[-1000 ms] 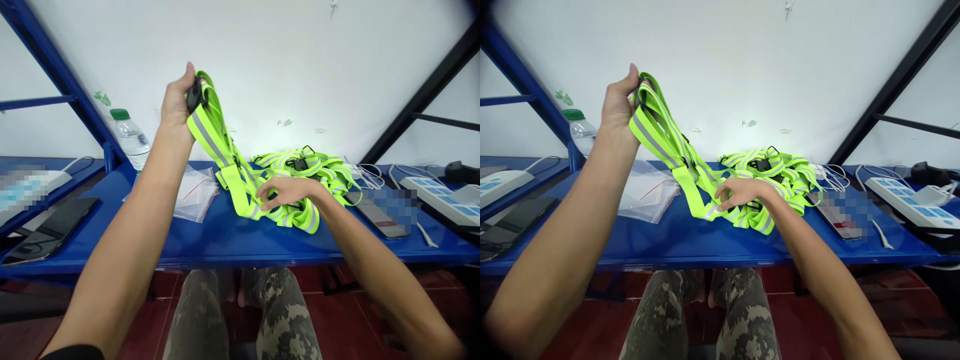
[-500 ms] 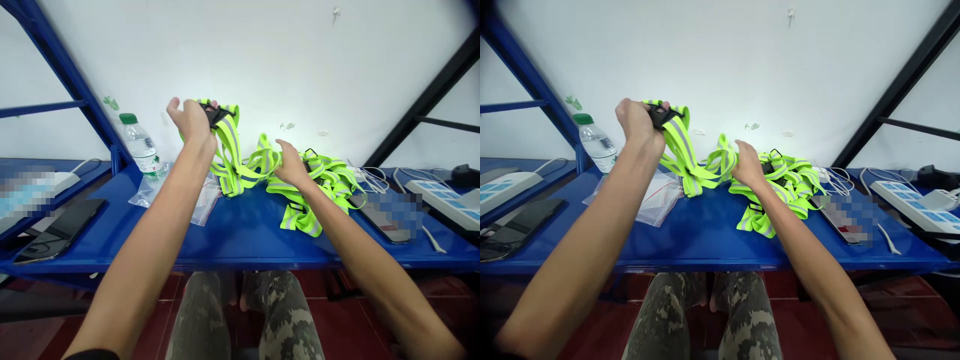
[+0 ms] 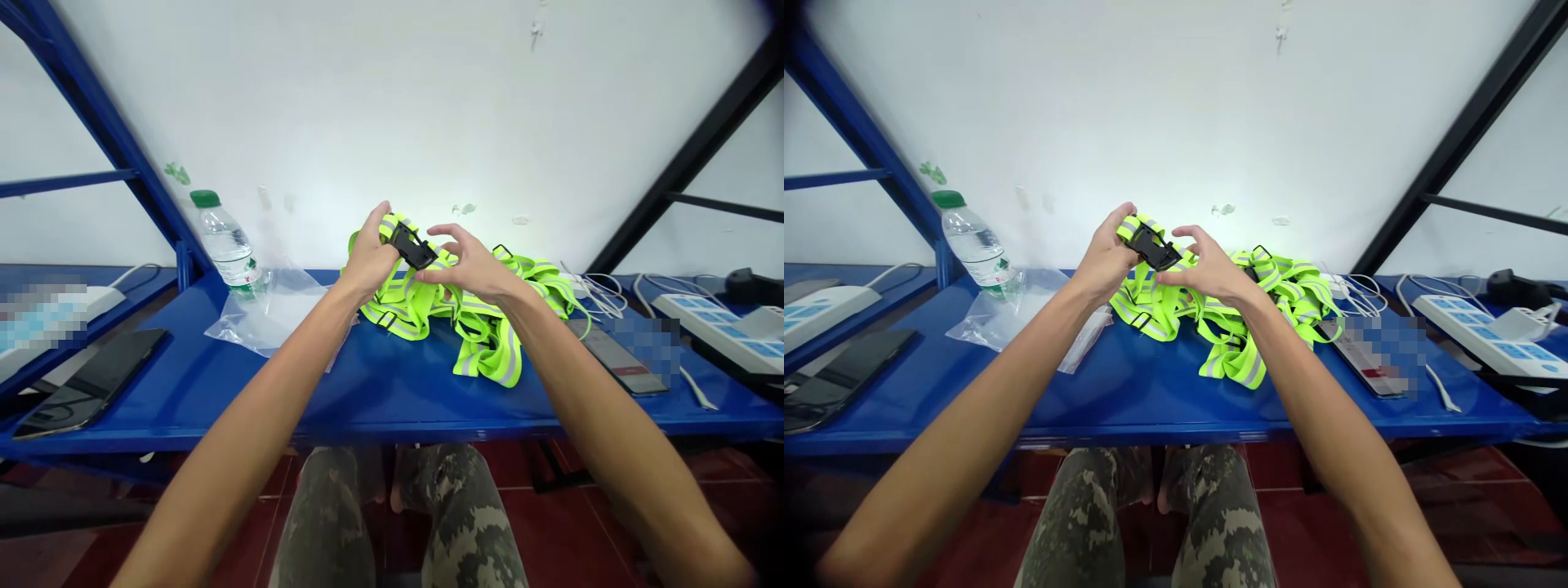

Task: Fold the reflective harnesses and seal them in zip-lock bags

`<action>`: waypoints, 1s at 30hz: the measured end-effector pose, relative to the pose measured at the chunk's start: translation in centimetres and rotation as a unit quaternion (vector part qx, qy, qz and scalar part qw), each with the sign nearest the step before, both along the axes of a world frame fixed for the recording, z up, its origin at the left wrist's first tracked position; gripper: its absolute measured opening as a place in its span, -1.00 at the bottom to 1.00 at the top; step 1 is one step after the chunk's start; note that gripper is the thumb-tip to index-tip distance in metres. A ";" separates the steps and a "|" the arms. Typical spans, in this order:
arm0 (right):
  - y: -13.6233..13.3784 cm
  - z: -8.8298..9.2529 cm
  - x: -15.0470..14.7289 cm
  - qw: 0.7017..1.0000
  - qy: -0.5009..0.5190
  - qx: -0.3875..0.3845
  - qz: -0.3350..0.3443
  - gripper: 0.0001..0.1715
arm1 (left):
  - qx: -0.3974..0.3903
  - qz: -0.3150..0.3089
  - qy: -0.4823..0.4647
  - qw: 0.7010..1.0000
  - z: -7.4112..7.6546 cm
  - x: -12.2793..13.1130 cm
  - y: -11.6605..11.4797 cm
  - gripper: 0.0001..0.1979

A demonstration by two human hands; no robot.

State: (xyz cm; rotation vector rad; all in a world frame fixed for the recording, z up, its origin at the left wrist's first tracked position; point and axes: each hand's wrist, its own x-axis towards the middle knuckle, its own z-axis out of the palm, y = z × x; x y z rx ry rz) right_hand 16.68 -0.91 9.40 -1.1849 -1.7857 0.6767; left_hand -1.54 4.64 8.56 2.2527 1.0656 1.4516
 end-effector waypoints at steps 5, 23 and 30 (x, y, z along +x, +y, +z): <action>-0.8 0.4 0.3 0.987 -0.136 0.058 -0.066 -0.38 | 0.019 0.067 0.029 0.997 0.4 -1.5 -0.8 -0.56; 0.0 1.9 7.6 0.977 0.113 -0.054 -0.173 -0.83 | -0.114 0.242 0.043 0.963 3.9 -6.2 -1.1 -0.77; -0.9 4.9 6.9 0.928 0.320 -0.177 -0.076 -0.69 | -0.466 -0.066 0.009 0.882 6.0 -6.7 -1.0 -0.83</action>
